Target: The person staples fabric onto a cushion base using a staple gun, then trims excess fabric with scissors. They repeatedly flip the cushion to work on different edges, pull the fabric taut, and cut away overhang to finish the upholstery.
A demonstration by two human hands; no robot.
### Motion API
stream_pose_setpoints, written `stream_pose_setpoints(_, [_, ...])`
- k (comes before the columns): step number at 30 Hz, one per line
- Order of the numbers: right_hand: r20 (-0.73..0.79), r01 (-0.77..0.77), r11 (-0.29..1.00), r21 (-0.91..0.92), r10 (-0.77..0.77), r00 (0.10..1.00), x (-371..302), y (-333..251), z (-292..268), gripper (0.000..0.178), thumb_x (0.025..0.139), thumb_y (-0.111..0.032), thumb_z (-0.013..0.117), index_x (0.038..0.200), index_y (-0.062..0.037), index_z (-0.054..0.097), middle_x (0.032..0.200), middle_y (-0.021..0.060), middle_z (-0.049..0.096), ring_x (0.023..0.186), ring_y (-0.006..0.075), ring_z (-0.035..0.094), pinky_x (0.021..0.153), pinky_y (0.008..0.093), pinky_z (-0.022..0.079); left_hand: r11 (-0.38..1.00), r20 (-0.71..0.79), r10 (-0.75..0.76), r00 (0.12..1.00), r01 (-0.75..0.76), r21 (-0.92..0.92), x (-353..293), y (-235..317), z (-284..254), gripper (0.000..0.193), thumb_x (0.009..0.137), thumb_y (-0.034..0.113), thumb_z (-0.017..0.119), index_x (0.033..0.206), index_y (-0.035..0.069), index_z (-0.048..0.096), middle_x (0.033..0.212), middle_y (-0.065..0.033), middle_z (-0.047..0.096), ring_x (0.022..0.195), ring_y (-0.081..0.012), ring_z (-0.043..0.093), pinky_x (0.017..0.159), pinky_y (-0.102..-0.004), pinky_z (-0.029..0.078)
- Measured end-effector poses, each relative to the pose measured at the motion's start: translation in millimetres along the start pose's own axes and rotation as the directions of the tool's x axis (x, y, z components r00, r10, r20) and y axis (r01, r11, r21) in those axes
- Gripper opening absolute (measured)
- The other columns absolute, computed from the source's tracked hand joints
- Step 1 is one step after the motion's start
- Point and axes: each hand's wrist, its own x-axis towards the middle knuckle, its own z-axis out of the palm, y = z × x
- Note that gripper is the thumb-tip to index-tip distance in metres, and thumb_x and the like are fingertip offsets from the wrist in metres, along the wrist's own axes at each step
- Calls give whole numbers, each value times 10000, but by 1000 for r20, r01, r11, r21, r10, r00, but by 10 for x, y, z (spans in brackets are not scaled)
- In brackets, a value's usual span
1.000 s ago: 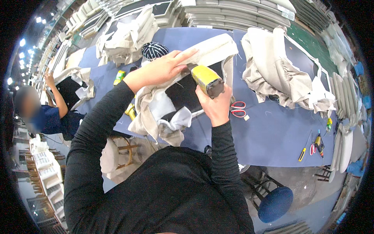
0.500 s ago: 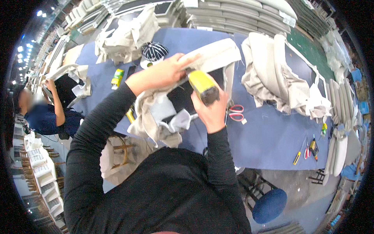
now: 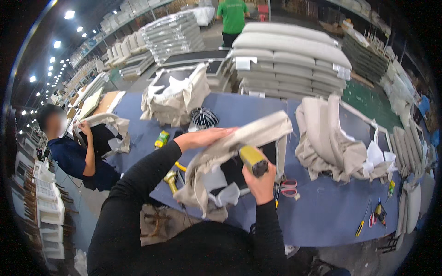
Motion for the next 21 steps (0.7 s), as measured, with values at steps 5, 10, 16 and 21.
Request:
stream_pose_setpoints(5, [-14, -90, 995, -52, 89, 996, -28, 137, -67, 382, 874, -82, 787, 1240, 25, 777, 1149, 137, 842, 1052, 207, 810, 930, 351, 604, 818, -154, 121, 981, -10, 575, -16, 129, 489, 627, 1202, 327, 443, 1792, 273, 236, 1588, -256, 542, 1429, -447, 577, 1226, -513, 430])
stream_pose_setpoints(10, [-28, -53, 998, -36, 52, 998, -115, -31, 17, 415, 856, -56, 796, 1261, 31, 769, 1134, 120, 844, 1027, 173, 807, 923, 322, 605, 768, -148, 238, 960, -93, 634, -170, 31, 454, 734, 1135, 206, 587, 1780, 312, 254, 1492, -269, 584, 1328, -461, 630, 1143, -508, 508])
stream_pose_setpoints(16, [-1, -1, 1000, -29, 1, 1000, -129, -145, 138, 510, 831, -42, 788, 1331, 46, 740, 1107, 127, 840, 1008, 163, 806, 926, 318, 608, 765, -148, 253, 956, -104, 635, -197, -48, 400, 786, 1095, 143, 595, 1784, 285, 246, 1517, -264, 567, 1357, -466, 608, 1167, -508, 490])
stream_pose_setpoints(21, [10, 33, 999, -21, -33, 999, -118, -105, 211, 552, 791, -51, 791, 1334, 38, 738, 1101, 174, 833, 1014, 202, 820, 935, 336, 610, 764, -150, 271, 951, -117, 634, -202, -7, 428, 858, 1021, 40, 586, 1780, 266, 257, 1540, -266, 544, 1370, -473, 599, 1170, -503, 496])
